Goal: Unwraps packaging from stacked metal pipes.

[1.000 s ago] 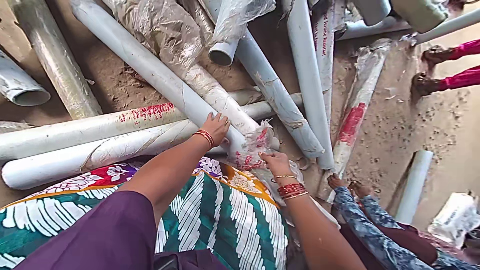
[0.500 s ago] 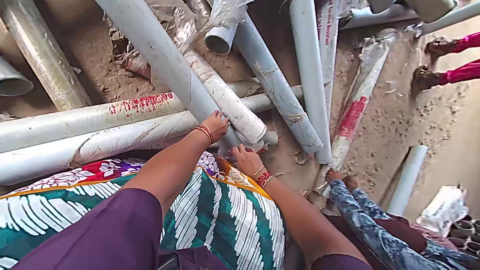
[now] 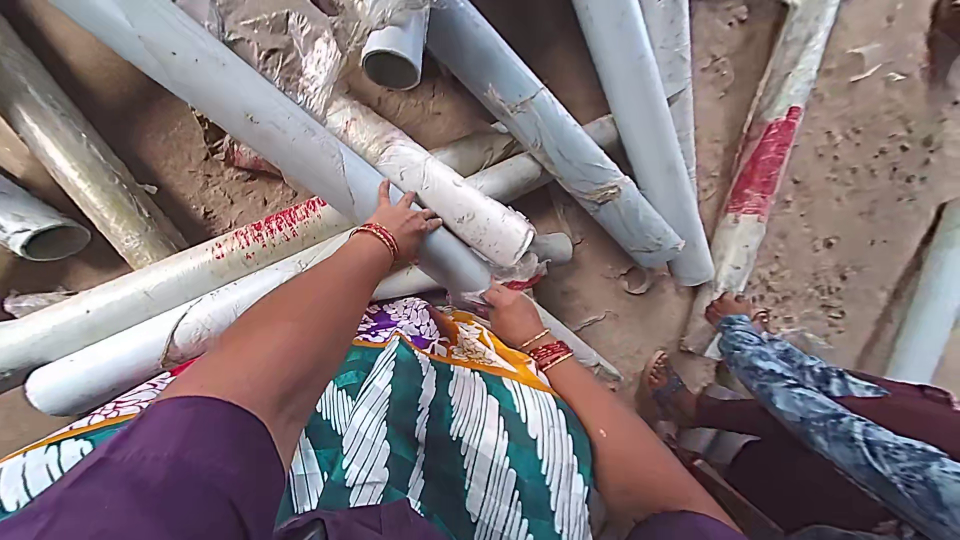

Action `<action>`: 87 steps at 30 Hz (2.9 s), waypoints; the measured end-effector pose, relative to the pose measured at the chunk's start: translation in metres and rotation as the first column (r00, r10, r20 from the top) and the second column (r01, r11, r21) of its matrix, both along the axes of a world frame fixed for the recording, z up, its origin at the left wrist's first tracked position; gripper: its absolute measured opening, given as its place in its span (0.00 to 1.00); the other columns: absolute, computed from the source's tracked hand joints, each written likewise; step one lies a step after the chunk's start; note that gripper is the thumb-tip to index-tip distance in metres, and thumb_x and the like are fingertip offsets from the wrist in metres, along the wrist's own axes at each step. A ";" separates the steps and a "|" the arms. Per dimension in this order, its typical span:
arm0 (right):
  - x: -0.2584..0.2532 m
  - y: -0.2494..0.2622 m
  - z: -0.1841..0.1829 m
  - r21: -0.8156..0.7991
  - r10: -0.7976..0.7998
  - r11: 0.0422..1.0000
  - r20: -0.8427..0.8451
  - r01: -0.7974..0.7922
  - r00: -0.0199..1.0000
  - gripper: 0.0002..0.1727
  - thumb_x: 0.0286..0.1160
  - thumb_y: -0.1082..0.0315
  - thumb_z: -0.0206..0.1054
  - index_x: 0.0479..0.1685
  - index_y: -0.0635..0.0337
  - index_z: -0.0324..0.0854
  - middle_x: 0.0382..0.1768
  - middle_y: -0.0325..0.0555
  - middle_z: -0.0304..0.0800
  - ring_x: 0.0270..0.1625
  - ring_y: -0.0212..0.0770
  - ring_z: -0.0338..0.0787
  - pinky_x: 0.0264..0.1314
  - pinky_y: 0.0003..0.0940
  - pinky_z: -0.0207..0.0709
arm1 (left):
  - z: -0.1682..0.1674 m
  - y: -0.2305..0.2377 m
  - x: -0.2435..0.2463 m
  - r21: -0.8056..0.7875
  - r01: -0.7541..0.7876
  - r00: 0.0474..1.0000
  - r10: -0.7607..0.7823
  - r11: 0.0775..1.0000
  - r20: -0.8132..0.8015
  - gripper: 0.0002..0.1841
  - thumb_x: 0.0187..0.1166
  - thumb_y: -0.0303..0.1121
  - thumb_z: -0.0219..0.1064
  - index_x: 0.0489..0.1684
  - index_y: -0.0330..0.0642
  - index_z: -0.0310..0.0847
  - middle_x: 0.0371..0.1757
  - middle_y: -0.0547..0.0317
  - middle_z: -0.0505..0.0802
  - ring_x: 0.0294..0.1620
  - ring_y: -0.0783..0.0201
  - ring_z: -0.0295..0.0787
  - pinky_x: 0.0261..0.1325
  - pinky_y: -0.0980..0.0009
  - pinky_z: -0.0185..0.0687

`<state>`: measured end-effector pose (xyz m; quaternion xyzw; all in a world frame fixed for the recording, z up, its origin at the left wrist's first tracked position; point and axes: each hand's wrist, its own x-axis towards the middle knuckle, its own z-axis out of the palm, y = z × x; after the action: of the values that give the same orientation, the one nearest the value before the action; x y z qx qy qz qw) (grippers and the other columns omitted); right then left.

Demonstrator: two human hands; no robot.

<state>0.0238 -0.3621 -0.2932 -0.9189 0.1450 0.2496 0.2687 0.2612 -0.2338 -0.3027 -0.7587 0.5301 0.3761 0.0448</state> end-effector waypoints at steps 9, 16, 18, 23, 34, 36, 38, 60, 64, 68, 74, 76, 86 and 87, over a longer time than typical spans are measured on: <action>-0.131 -0.014 0.053 -0.246 -0.737 0.670 -0.115 0.700 0.666 0.30 0.92 0.46 0.47 0.73 0.62 0.78 0.50 0.65 0.92 0.56 0.64 0.91 0.60 0.65 0.76 | 0.005 0.009 0.001 0.002 -0.092 0.995 0.092 0.996 0.024 0.43 0.69 0.40 0.82 0.90 0.58 0.66 0.92 0.58 0.67 0.93 0.32 0.50 0.76 0.12 0.36; -0.095 -0.014 0.021 -0.285 -0.387 0.865 0.147 0.413 0.910 0.09 0.81 0.74 0.62 0.48 0.67 0.88 0.41 0.65 0.91 0.42 0.66 0.94 0.39 0.60 0.85 | 0.008 0.004 -0.015 0.036 -0.072 0.994 0.069 0.997 0.090 0.42 0.69 0.39 0.82 0.89 0.56 0.68 0.91 0.53 0.68 0.92 0.30 0.50 0.76 0.12 0.33; -0.081 -0.018 0.000 -0.262 -0.265 0.916 0.173 0.304 0.948 0.09 0.74 0.78 0.66 0.48 0.67 0.89 0.40 0.65 0.91 0.40 0.65 0.94 0.36 0.59 0.85 | 0.007 0.004 -0.023 0.036 -0.071 0.991 0.067 0.997 0.117 0.41 0.70 0.37 0.82 0.89 0.56 0.68 0.91 0.51 0.69 0.92 0.28 0.49 0.76 0.11 0.31; -0.109 -0.035 -0.046 -0.173 -0.067 0.981 0.147 0.092 0.987 0.12 0.72 0.79 0.66 0.52 0.71 0.87 0.42 0.69 0.91 0.46 0.70 0.92 0.41 0.64 0.82 | 0.006 0.001 -0.033 0.053 -0.072 0.986 0.063 0.996 0.155 0.41 0.71 0.36 0.81 0.89 0.56 0.67 0.92 0.49 0.67 0.93 0.27 0.46 0.76 0.11 0.27; -0.207 -0.062 -0.022 -0.303 -0.468 0.854 -0.089 0.424 0.879 0.13 0.74 0.79 0.63 0.55 0.68 0.88 0.47 0.70 0.91 0.50 0.72 0.92 0.46 0.69 0.81 | 0.008 0.000 -0.036 0.037 -0.079 0.984 0.072 0.996 0.163 0.41 0.68 0.33 0.83 0.87 0.51 0.70 0.89 0.44 0.70 0.91 0.23 0.48 0.74 0.09 0.28; -0.160 -0.042 -0.036 -0.198 -0.353 0.900 0.194 0.389 0.915 0.11 0.72 0.80 0.65 0.49 0.68 0.89 0.39 0.67 0.91 0.43 0.67 0.93 0.39 0.62 0.83 | 0.010 -0.002 -0.036 0.036 -0.078 0.983 0.071 0.996 0.168 0.42 0.68 0.33 0.83 0.87 0.50 0.70 0.89 0.43 0.70 0.90 0.23 0.49 0.74 0.09 0.29; -0.120 -0.028 -0.051 -0.105 -0.294 0.933 0.333 0.345 0.896 0.11 0.70 0.81 0.66 0.47 0.68 0.89 0.37 0.66 0.90 0.41 0.66 0.93 0.37 0.60 0.82 | 0.012 -0.001 -0.037 0.017 -0.077 0.983 0.073 0.997 0.166 0.41 0.67 0.32 0.83 0.87 0.48 0.71 0.88 0.40 0.71 0.90 0.21 0.50 0.73 0.08 0.30; -0.138 0.011 -0.079 -0.220 -0.285 0.844 0.590 0.490 0.756 0.13 0.59 0.80 0.72 0.44 0.62 0.94 0.32 0.56 0.91 0.36 0.57 0.93 0.35 0.51 0.83 | 0.007 -0.001 -0.037 0.020 -0.092 0.978 0.087 0.996 0.189 0.42 0.65 0.30 0.84 0.86 0.47 0.72 0.87 0.40 0.73 0.90 0.22 0.50 0.72 0.08 0.31; -0.165 0.001 -0.094 -0.292 -0.260 0.844 0.510 0.450 0.820 0.14 0.57 0.79 0.75 0.45 0.65 0.92 0.36 0.60 0.92 0.42 0.62 0.93 0.36 0.57 0.83 | 0.006 -0.001 -0.037 0.009 -0.085 0.981 0.082 0.996 0.178 0.41 0.66 0.29 0.84 0.86 0.47 0.72 0.87 0.40 0.73 0.89 0.21 0.50 0.72 0.07 0.31; -0.270 -0.040 -0.074 -0.350 -0.413 0.851 0.019 0.393 0.911 0.11 0.66 0.81 0.69 0.47 0.72 0.90 0.47 0.71 0.92 0.57 0.72 0.90 0.54 0.69 0.78 | 0.007 -0.002 -0.038 0.019 -0.087 0.982 0.083 0.996 0.171 0.41 0.66 0.30 0.84 0.86 0.47 0.71 0.88 0.41 0.72 0.90 0.21 0.50 0.72 0.07 0.30; -0.274 -0.049 -0.030 -0.372 -0.582 0.777 -0.116 0.508 0.805 0.14 0.73 0.78 0.63 0.54 0.68 0.90 0.51 0.71 0.92 0.57 0.70 0.92 0.59 0.67 0.80 | 0.009 -0.003 -0.039 0.009 -0.109 0.981 0.106 0.994 0.160 0.41 0.65 0.28 0.84 0.85 0.47 0.72 0.87 0.41 0.73 0.89 0.20 0.50 0.72 0.07 0.30; -0.225 -0.024 -0.045 -0.270 -0.378 0.855 0.260 0.443 0.888 0.11 0.60 0.81 0.70 0.42 0.67 0.92 0.36 0.64 0.93 0.42 0.65 0.95 0.41 0.61 0.86 | 0.009 -0.004 -0.038 0.024 -0.107 0.981 0.101 0.994 0.167 0.42 0.65 0.29 0.84 0.86 0.48 0.72 0.87 0.41 0.73 0.90 0.21 0.49 0.72 0.07 0.30; -0.185 -0.013 -0.088 -0.323 -0.087 0.918 0.402 0.230 0.911 0.07 0.62 0.78 0.72 0.39 0.70 0.89 0.35 0.61 0.92 0.39 0.62 0.95 0.35 0.54 0.86 | 0.007 -0.004 -0.037 0.029 -0.092 0.982 0.086 0.995 0.166 0.42 0.65 0.29 0.84 0.86 0.48 0.72 0.87 0.42 0.73 0.90 0.21 0.50 0.72 0.07 0.30; -0.208 -0.026 -0.083 -0.323 -0.102 0.926 0.283 0.195 0.954 0.07 0.64 0.80 0.70 0.39 0.73 0.88 0.37 0.65 0.92 0.42 0.65 0.94 0.38 0.58 0.86 | 0.006 -0.004 -0.036 0.035 -0.093 0.983 0.086 0.995 0.165 0.42 0.65 0.30 0.84 0.86 0.49 0.72 0.88 0.43 0.72 0.90 0.22 0.50 0.71 0.07 0.30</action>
<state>-0.1839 -0.3876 -0.3765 -0.9629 0.2198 0.0754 0.1372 0.2254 -0.2374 -0.2965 -0.8088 0.4819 0.3257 0.0874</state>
